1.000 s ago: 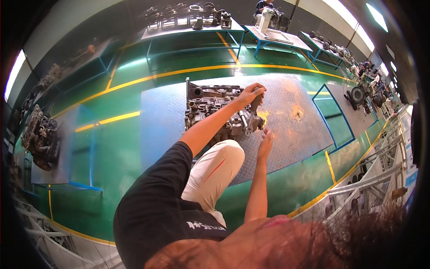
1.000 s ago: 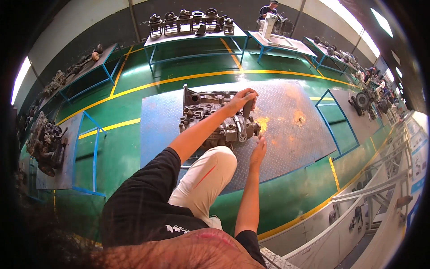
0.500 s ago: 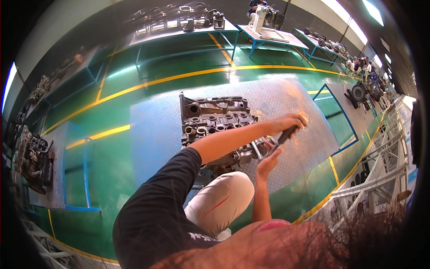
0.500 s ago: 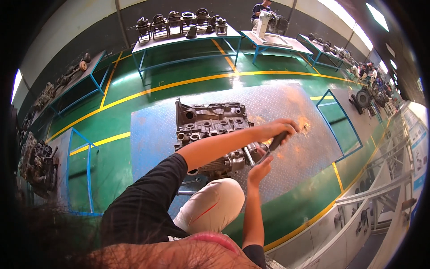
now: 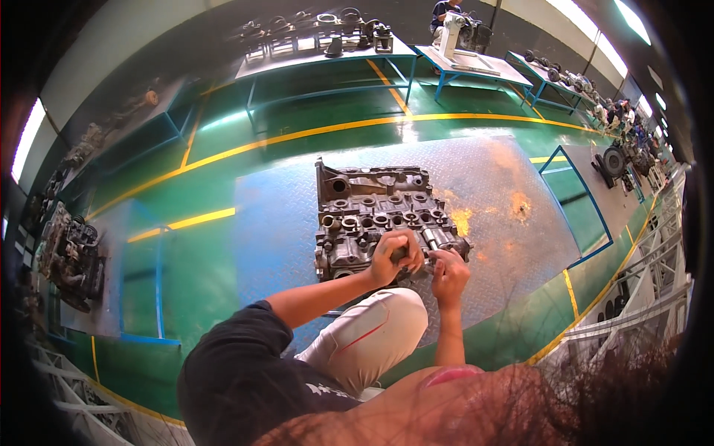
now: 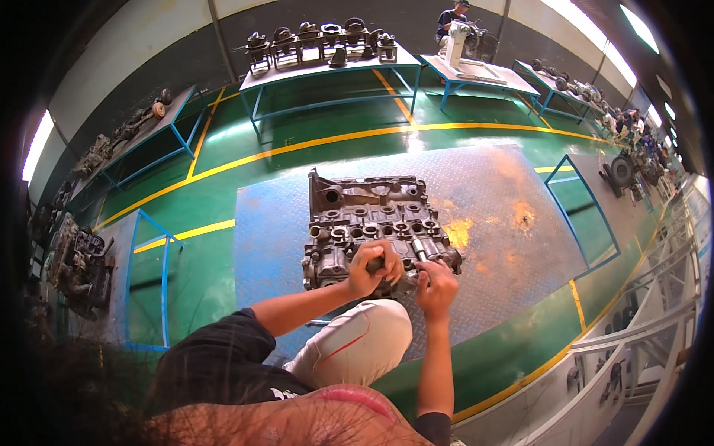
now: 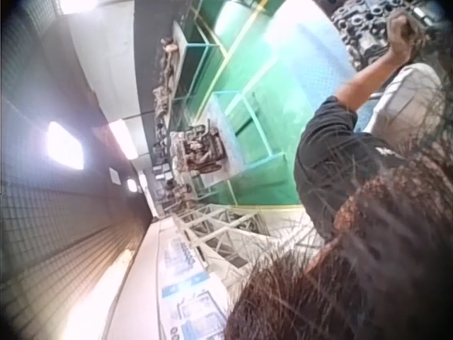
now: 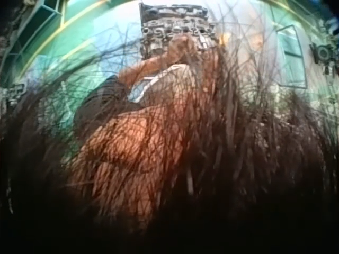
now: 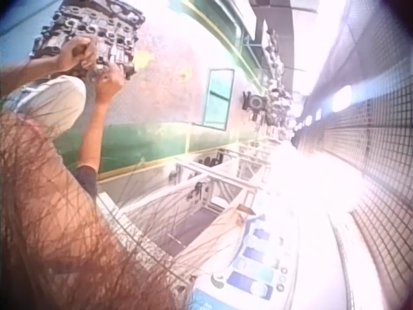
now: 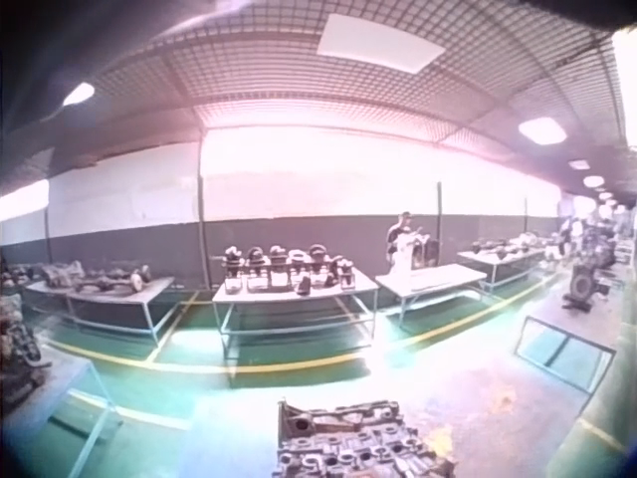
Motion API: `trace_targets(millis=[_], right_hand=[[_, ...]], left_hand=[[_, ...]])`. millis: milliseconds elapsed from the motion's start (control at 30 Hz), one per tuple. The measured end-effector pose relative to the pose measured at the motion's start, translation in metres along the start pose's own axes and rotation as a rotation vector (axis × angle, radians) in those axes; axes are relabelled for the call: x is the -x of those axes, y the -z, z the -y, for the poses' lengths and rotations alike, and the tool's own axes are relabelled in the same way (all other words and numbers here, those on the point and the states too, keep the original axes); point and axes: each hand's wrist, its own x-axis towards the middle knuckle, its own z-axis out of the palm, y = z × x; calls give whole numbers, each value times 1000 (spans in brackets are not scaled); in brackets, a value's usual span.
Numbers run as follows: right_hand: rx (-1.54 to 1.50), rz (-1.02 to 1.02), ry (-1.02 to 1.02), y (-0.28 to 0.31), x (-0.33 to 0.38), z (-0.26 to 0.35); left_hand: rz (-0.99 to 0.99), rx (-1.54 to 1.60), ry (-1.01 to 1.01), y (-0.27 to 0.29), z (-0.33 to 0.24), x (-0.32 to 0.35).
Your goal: The person disassembles an engine block by using a socket wrench to loosen and remove bolts. The person picks up bolts by hand and places them on the workbench, repeatedly applying the wrench to different bolt locations on the metal casing.
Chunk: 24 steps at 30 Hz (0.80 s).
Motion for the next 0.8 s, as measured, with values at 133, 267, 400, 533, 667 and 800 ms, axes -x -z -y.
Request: trace_targets(millis=[133,267,400,533,667,800], right_hand=[[-28,-179,-274,-15,9,17],[-591,-475,-669,-48,-10,32],[-509,-567,-771,-48,-21,44],[-406,-471,-634,-28,-7,22],[-56,-334,-617,-8,-13,25],[85,-280,-363,-12,-9,22]], left_hand=[[-33,30,410,-28,21,-92],[216,-194,954,-70,55,-199],[200,-368,969,-88,90,-201],[-76,-192,614,-68,72,-185],[-443,32,187,-49,41,-158],[-360,18,274,-36,19,-150]])
